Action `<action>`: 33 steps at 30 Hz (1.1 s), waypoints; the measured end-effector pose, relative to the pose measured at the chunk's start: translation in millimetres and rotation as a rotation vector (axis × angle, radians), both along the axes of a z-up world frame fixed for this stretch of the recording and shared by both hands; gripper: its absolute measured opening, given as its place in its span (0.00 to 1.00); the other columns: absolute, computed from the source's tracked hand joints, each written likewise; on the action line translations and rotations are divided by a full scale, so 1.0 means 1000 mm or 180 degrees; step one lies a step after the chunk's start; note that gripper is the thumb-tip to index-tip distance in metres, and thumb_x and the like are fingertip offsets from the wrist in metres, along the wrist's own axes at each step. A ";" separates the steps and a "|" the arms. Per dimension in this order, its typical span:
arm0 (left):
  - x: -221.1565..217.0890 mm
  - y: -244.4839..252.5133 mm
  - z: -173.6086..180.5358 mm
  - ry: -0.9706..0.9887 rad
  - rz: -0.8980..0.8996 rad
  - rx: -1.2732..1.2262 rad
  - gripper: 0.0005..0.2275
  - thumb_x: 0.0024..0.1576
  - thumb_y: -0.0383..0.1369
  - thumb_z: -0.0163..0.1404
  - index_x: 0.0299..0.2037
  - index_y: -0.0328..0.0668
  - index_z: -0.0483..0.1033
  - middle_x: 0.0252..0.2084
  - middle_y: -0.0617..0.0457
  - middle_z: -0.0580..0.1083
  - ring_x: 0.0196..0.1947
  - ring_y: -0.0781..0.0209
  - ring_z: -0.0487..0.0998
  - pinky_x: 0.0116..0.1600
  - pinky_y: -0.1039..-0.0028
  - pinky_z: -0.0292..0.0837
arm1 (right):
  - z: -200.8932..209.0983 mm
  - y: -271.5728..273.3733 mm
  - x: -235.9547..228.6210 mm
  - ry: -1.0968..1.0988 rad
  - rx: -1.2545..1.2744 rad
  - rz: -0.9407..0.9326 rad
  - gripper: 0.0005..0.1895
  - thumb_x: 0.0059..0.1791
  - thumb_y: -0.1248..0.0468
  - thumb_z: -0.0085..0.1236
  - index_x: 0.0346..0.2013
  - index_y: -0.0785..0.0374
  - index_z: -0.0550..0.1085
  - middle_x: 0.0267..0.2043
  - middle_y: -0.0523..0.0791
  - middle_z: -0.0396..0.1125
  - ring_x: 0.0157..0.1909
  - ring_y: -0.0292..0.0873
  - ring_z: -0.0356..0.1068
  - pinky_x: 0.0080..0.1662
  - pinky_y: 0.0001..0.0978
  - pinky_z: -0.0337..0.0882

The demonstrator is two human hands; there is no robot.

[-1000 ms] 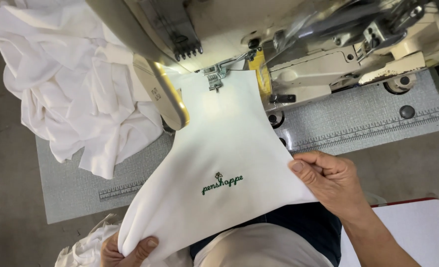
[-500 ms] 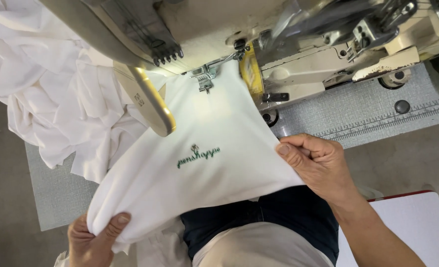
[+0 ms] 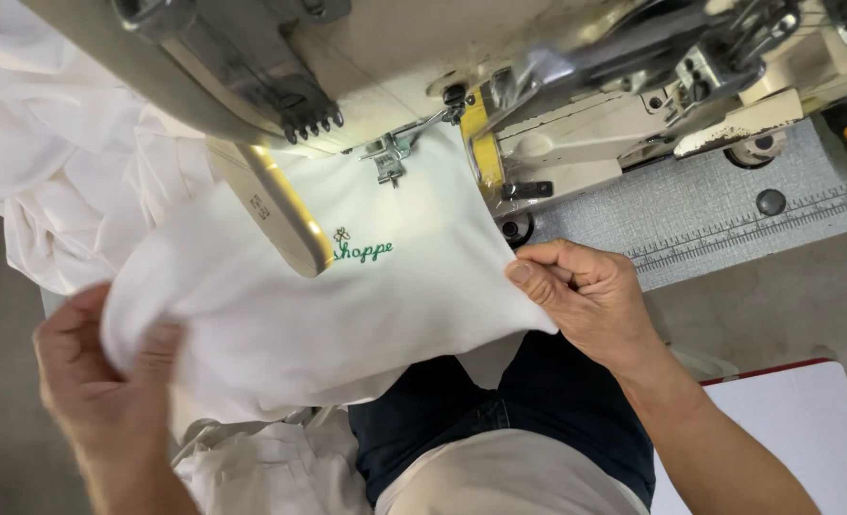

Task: Sewing white fabric pieces with a green logo using an industrial sewing machine.

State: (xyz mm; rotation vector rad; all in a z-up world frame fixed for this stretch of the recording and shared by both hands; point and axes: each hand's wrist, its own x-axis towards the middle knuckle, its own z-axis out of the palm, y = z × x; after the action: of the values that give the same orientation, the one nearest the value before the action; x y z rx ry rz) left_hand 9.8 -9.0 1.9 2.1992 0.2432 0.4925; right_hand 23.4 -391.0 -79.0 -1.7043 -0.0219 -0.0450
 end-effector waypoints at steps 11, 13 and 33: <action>-0.063 -0.020 -0.089 0.0364 -0.0135 0.1104 0.02 0.62 0.30 0.54 0.42 0.46 0.77 0.44 0.56 0.78 0.48 0.52 0.77 0.54 0.60 0.67 | 0.006 -0.009 -0.006 -0.0077 -0.0237 0.0024 0.08 0.49 0.64 0.64 0.39 0.65 0.80 0.18 0.34 0.61 0.23 0.28 0.56 0.29 0.18 0.63; -0.065 -0.014 -0.083 0.0636 0.0196 0.1107 0.03 0.63 0.34 0.53 0.44 0.56 0.79 0.41 0.63 0.78 0.36 0.59 0.77 0.42 0.66 0.69 | 0.007 -0.010 -0.004 -0.0074 -0.0283 -0.0007 0.08 0.49 0.63 0.64 0.39 0.65 0.80 0.19 0.34 0.63 0.24 0.28 0.58 0.30 0.17 0.66; -0.009 0.011 -0.050 -0.0298 -0.0088 0.1346 0.05 0.69 0.28 0.62 0.45 0.35 0.79 0.32 0.56 0.70 0.24 0.67 0.63 0.28 0.74 0.54 | 0.012 -0.005 0.014 -0.0082 -0.0169 0.0139 0.08 0.52 0.62 0.61 0.39 0.65 0.79 0.17 0.34 0.58 0.22 0.28 0.55 0.30 0.20 0.64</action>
State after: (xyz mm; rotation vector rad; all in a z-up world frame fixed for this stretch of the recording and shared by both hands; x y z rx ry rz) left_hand 0.3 2.5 -47.8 2.5753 0.0601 0.6791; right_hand 37.3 -395.8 -66.6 -1.7556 -0.0800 -0.0341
